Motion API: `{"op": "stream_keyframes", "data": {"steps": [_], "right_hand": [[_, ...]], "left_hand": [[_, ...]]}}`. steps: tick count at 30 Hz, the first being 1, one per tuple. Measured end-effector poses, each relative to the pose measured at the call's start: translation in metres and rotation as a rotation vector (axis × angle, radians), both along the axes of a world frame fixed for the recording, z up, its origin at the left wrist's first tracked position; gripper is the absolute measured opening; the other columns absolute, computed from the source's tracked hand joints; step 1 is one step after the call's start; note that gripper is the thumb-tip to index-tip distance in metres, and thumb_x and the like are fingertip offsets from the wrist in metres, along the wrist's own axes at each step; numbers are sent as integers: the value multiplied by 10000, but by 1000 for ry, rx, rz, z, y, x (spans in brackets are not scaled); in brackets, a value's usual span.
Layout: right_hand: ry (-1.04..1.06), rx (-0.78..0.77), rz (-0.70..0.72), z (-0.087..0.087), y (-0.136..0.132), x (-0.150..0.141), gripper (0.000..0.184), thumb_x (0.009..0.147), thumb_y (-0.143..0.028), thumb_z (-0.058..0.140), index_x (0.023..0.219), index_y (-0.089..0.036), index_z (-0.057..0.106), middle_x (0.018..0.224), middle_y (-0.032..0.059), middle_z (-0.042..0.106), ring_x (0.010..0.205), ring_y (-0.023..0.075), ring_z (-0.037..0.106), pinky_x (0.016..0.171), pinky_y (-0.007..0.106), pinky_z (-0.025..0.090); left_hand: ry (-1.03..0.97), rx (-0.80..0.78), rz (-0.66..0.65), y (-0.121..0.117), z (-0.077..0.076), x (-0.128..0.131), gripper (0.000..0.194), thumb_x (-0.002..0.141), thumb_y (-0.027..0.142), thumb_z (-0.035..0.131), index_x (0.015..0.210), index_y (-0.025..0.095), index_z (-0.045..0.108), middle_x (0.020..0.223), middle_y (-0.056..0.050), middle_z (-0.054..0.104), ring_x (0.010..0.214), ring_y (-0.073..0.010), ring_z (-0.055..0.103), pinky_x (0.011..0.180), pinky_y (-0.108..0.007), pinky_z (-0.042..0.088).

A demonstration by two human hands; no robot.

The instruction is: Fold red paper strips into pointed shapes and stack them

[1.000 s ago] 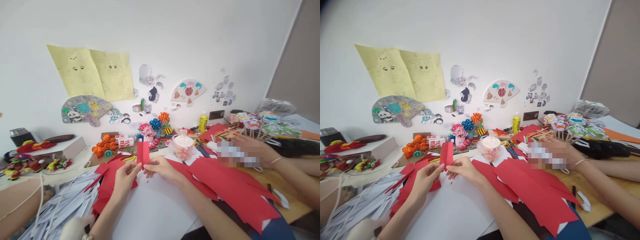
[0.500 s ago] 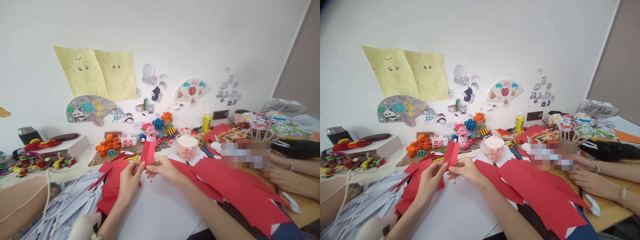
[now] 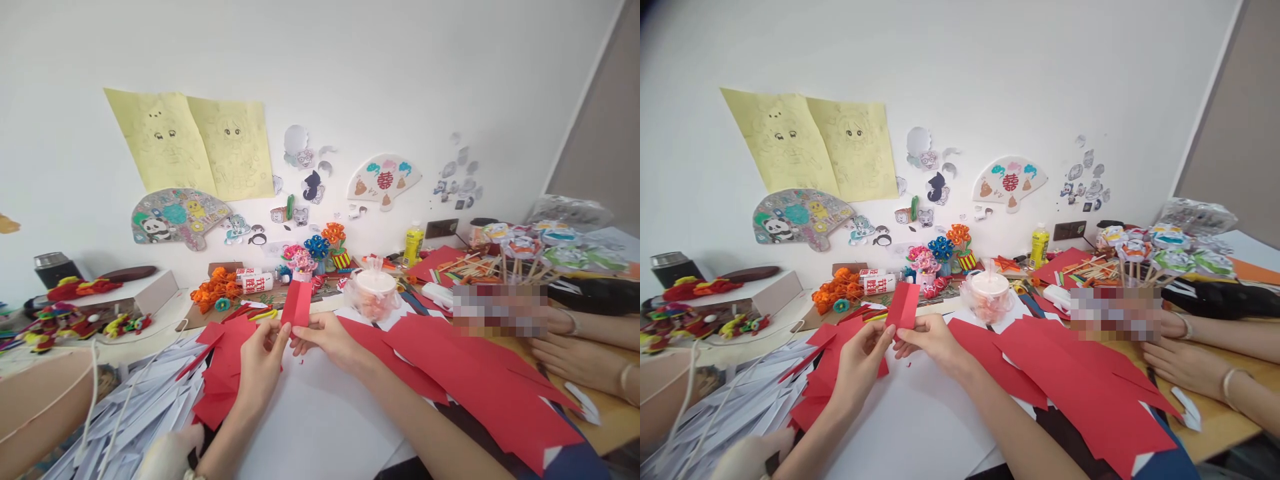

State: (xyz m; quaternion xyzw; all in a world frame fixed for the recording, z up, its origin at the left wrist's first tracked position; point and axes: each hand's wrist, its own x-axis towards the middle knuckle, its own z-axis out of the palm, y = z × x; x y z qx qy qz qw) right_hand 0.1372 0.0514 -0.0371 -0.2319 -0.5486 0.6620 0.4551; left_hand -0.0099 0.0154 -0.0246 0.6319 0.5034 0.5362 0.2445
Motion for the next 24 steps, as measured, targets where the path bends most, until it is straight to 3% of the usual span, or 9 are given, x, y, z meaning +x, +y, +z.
{"op": "stream_keyframes", "data": {"steps": [12, 24], "right_hand": [[5, 9, -55, 1, -1, 0, 455, 634, -507, 758, 822, -95, 717, 684, 69, 683, 583, 157, 638, 590, 289, 484], [24, -13, -62, 4, -4, -2, 448, 616, -500, 768, 798, -94, 714, 681, 64, 682, 570, 161, 648, 606, 307, 497]], "left_hand": [[-18, 7, -12, -3, 3, 2, 320, 793, 477, 574, 788, 162, 628, 740, -38, 665, 712, -181, 601, 641, -253, 468], [-4, 33, 58, -4, 0, 5, 308, 799, 467, 552, 784, 166, 619, 720, -29, 657, 641, -165, 587, 603, -246, 457]]}}
